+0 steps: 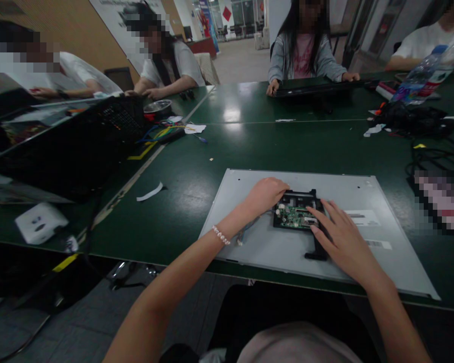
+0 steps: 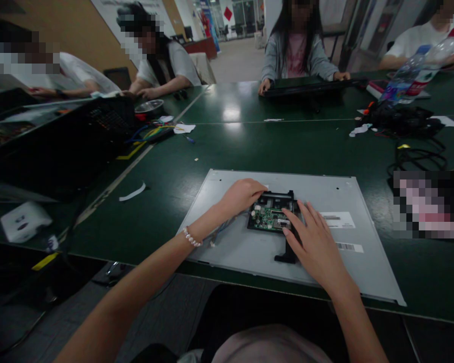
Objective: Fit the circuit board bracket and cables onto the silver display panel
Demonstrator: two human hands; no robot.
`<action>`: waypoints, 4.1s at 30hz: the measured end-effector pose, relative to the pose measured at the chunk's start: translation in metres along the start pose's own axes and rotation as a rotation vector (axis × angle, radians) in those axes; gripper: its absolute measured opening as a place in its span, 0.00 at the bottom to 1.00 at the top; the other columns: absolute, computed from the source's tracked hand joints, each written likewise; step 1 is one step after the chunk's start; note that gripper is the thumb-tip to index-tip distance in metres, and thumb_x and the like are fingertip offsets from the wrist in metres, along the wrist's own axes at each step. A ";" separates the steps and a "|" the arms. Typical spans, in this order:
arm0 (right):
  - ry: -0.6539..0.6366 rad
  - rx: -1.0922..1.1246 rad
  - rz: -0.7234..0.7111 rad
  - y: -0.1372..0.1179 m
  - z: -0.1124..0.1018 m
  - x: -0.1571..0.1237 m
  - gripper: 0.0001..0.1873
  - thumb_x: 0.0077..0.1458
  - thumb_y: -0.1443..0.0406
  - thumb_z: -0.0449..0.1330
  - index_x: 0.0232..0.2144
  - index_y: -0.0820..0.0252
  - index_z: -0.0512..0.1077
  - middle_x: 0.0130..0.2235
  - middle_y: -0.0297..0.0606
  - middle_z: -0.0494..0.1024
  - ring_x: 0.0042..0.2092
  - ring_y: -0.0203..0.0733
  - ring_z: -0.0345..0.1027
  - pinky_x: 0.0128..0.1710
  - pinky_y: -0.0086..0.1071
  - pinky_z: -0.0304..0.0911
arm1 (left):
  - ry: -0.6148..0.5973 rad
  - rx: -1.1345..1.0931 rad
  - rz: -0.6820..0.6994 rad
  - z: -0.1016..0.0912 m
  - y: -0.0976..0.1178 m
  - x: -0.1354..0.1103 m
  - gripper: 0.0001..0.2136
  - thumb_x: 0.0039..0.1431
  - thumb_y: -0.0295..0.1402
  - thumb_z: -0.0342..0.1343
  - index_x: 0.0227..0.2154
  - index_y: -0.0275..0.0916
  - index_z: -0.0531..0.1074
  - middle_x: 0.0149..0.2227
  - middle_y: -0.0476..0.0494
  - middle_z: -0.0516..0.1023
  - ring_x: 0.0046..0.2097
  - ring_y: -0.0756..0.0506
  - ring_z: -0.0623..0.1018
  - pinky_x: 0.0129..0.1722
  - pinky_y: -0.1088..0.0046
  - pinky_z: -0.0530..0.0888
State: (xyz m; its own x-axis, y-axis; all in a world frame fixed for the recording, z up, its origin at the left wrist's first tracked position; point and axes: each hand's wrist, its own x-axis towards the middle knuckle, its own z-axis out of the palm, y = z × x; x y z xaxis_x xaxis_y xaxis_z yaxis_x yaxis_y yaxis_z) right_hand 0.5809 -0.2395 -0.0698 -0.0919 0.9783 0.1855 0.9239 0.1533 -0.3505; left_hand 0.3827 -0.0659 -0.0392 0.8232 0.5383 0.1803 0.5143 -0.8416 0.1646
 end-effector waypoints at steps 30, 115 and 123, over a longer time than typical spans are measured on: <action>0.093 0.179 0.028 -0.021 0.003 -0.011 0.29 0.67 0.52 0.45 0.66 0.52 0.55 0.70 0.44 0.52 0.70 0.54 0.44 0.66 0.56 0.49 | 0.266 0.111 -0.492 -0.074 -0.042 -0.104 0.13 0.66 0.32 0.48 0.48 0.37 0.74 0.49 0.40 0.78 0.52 0.43 0.75 0.54 0.66 0.70; 0.139 0.128 -0.549 -0.152 0.033 0.018 0.15 0.62 0.74 0.54 0.46 0.64 0.76 0.51 0.44 0.80 0.56 0.44 0.71 0.62 0.42 0.63 | 0.309 -0.013 -0.449 -0.018 0.069 -0.200 0.16 0.66 0.25 0.47 0.54 0.35 0.70 0.56 0.37 0.74 0.57 0.42 0.74 0.61 0.56 0.67; -0.013 0.148 -0.489 -0.160 0.029 0.007 0.24 0.62 0.68 0.55 0.59 0.69 0.65 0.58 0.50 0.74 0.59 0.48 0.69 0.63 0.46 0.61 | 0.334 -0.125 -0.573 -0.016 0.068 -0.186 0.16 0.63 0.21 0.49 0.51 0.36 0.70 0.53 0.36 0.75 0.54 0.41 0.75 0.56 0.59 0.72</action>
State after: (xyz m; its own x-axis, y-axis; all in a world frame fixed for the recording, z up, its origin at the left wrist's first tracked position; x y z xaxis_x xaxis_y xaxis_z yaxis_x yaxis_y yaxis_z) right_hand 0.4216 -0.2534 -0.0389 -0.5058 0.7888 0.3491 0.7095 0.6106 -0.3518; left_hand 0.2608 -0.2230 -0.0462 0.2996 0.8995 0.3179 0.7996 -0.4185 0.4307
